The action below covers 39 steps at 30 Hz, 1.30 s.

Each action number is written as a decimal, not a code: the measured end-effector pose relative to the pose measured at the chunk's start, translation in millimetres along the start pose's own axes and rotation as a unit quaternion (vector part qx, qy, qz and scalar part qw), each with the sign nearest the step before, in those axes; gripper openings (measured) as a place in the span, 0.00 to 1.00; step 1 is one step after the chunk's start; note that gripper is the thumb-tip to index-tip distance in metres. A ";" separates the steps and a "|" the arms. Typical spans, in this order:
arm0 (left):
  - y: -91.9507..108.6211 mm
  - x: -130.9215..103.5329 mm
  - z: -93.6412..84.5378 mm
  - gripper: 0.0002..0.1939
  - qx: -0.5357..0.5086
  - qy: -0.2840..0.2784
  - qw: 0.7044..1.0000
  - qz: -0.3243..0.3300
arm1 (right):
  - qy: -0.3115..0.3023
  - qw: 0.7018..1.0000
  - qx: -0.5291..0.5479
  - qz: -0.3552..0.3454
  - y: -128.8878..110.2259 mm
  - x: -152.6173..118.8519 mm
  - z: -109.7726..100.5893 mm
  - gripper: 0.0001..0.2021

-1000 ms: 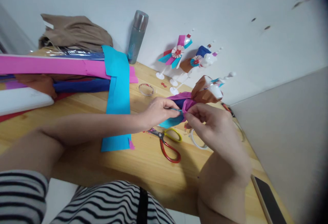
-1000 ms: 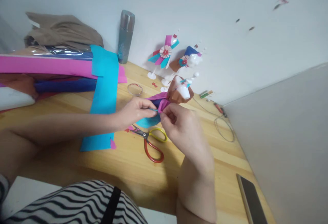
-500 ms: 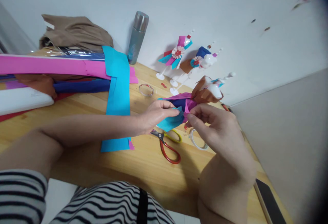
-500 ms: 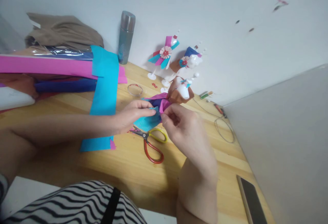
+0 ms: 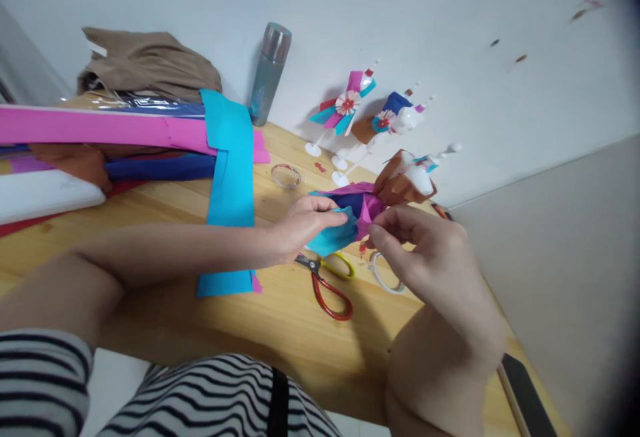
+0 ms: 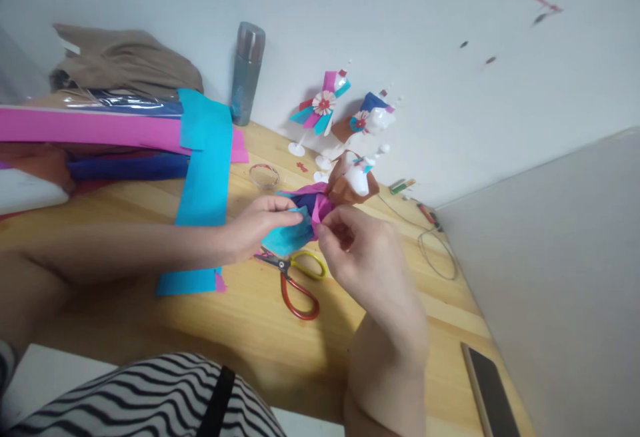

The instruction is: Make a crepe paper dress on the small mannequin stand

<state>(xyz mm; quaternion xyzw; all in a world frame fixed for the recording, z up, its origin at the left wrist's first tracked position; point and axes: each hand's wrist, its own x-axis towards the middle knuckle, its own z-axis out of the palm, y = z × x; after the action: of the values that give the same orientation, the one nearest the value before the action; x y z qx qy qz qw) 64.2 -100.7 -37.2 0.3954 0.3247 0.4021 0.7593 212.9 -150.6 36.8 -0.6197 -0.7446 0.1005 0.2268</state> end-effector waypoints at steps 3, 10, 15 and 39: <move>0.7 -1.7 0.5 0.09 0.003 -0.011 1.000 0.017 | 0.002 0.999 -0.044 -0.021 1.0 0.4 3.2 0.10; 4.5 -1.1 1.2 0.11 0.001 -0.003 1.000 0.013 | 0.026 0.981 -0.185 -0.053 1.7 -0.2 13.5 0.13; 6.2 -3.3 2.5 0.09 -0.023 -0.009 0.999 -0.023 | -0.006 0.992 -0.107 -0.061 0.1 -1.1 6.5 0.13; -1.4 -1.9 1.3 0.09 -0.030 -0.009 0.999 -0.025 | -0.083 0.996 0.009 -0.028 3.2 2.3 -3.2 0.13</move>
<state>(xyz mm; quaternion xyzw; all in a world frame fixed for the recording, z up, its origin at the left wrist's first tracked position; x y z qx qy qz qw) 64.9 -103.3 -37.5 0.3680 0.3154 0.3889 0.7835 216.9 -148.1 38.7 -0.5863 -0.7769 0.1519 0.1722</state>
